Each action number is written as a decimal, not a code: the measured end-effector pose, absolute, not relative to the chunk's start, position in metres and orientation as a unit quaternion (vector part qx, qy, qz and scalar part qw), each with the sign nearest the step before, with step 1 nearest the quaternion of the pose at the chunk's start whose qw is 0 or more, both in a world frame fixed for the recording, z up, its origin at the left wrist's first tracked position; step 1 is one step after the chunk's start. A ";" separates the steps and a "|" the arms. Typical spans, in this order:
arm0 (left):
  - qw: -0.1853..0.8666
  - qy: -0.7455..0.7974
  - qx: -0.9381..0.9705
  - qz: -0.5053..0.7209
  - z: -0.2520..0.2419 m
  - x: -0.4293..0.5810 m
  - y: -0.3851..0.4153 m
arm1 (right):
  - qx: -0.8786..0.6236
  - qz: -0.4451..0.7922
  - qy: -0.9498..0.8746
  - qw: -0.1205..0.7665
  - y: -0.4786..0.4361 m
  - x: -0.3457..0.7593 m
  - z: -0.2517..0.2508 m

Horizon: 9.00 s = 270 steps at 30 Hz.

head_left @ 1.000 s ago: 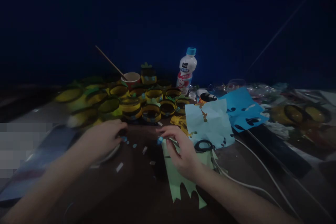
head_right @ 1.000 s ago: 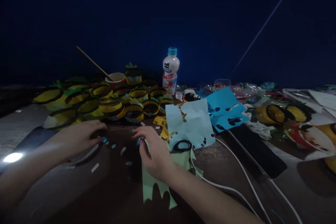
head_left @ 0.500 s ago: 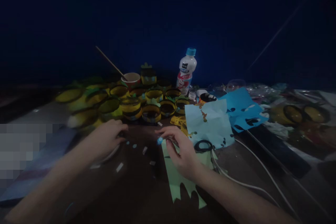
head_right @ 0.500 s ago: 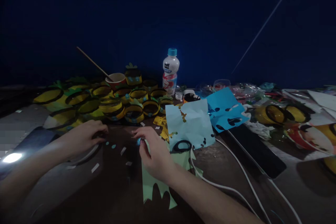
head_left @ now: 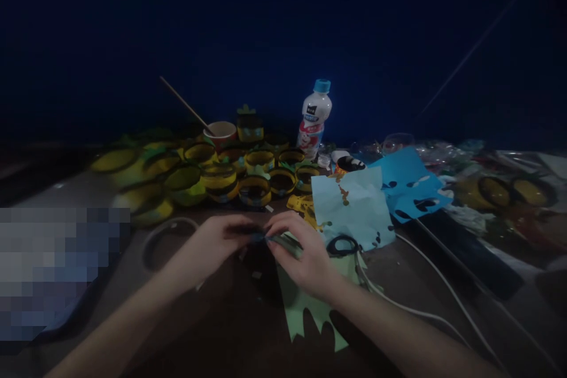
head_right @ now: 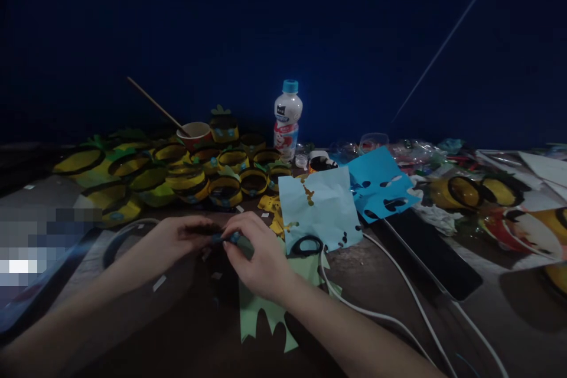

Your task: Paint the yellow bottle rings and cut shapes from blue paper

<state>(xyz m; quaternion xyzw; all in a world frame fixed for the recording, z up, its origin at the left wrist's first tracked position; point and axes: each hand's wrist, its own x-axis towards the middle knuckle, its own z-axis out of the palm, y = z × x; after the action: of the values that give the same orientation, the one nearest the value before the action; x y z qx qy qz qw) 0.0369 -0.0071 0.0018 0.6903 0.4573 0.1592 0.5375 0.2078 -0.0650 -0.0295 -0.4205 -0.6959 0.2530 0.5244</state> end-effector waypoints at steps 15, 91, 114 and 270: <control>0.582 0.491 0.609 0.221 0.004 0.049 -0.020 | -0.482 0.294 -0.660 0.496 -0.063 0.209 -0.031; 0.471 0.507 0.686 0.226 0.011 0.054 -0.029 | -0.487 0.223 -0.646 0.544 -0.064 0.208 -0.032; 0.451 0.517 0.688 0.237 0.007 0.053 -0.034 | -0.474 0.239 -0.675 0.512 -0.064 0.208 -0.034; 0.583 0.541 0.511 0.327 -0.009 0.063 -0.042 | -0.463 0.277 -0.675 0.503 -0.061 0.211 -0.035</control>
<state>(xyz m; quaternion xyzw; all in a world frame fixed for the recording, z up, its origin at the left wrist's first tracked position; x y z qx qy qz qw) 0.0630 -0.0424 -0.0092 0.5105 0.5409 0.3267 0.5832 0.2109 -0.0612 -0.0348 -0.4630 -0.6754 0.2768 0.5028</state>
